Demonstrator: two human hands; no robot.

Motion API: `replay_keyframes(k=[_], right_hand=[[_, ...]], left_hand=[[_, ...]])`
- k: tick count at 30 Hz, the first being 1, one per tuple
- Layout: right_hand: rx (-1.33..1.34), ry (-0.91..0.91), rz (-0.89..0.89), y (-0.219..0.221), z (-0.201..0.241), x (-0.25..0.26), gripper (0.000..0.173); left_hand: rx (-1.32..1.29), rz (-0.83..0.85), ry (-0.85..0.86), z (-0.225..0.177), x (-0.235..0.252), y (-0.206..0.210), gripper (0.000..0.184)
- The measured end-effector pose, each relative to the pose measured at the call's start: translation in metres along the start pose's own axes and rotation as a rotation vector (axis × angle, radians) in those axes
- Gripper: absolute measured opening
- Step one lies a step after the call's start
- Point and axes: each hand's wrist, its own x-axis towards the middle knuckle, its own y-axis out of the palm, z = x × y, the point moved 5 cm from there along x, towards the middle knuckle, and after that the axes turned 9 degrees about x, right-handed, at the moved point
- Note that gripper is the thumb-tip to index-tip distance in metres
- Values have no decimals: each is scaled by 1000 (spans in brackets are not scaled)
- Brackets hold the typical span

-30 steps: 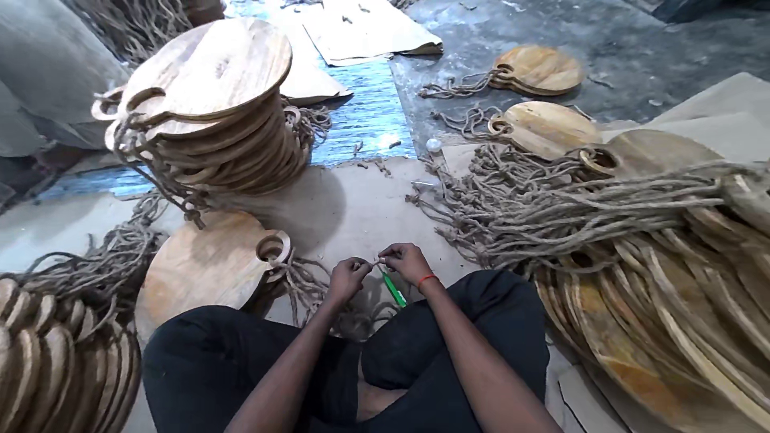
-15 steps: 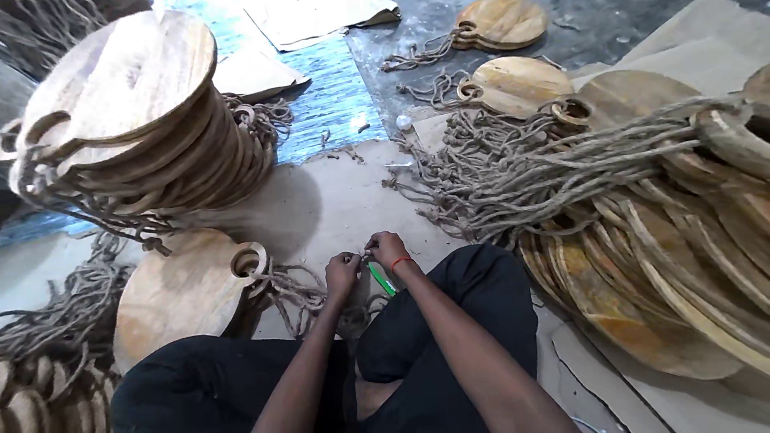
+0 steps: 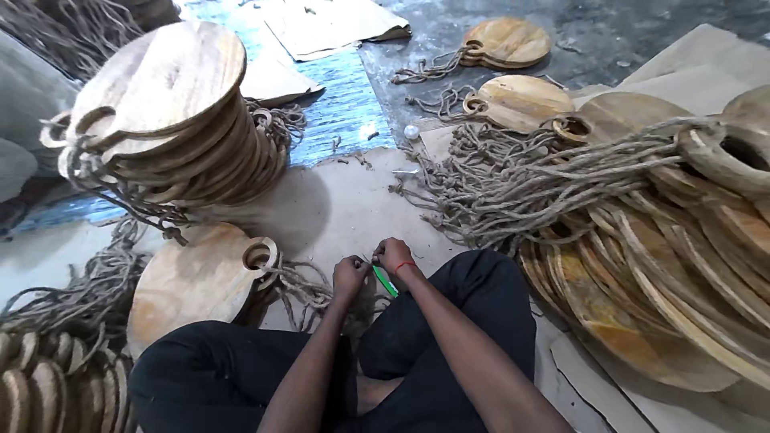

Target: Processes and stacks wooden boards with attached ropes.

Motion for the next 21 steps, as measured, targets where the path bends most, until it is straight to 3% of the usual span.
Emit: replay_keyframes(k=[2,5,9,13,16,18,21], right_hand=[[22,-36,-116,-10,2,1,11],[57,84,-61,-23,-9,13,18],[525,4,-93,-24,-7,2,26],[908,-66,-89,-30,5,-27,41],[1290,-5,-63,-37,4,-51,30],[1532,-77,-38,-64,15,-69,25],[1590,-413,-199,-144,52,-136,27]], left_hand=[[7,-108,-32,4,0,-12,29],[-26,8,30,19,8,-21,30],[-472,-30,73,24,-17,-53,31],[-750,-100,254,11,-59,-115,36],[-847,-229,283,33,-85,-151,32],[-819,-373,286,55,-93,-170,28],[-919,-551,139,96,-93,-163,23]])
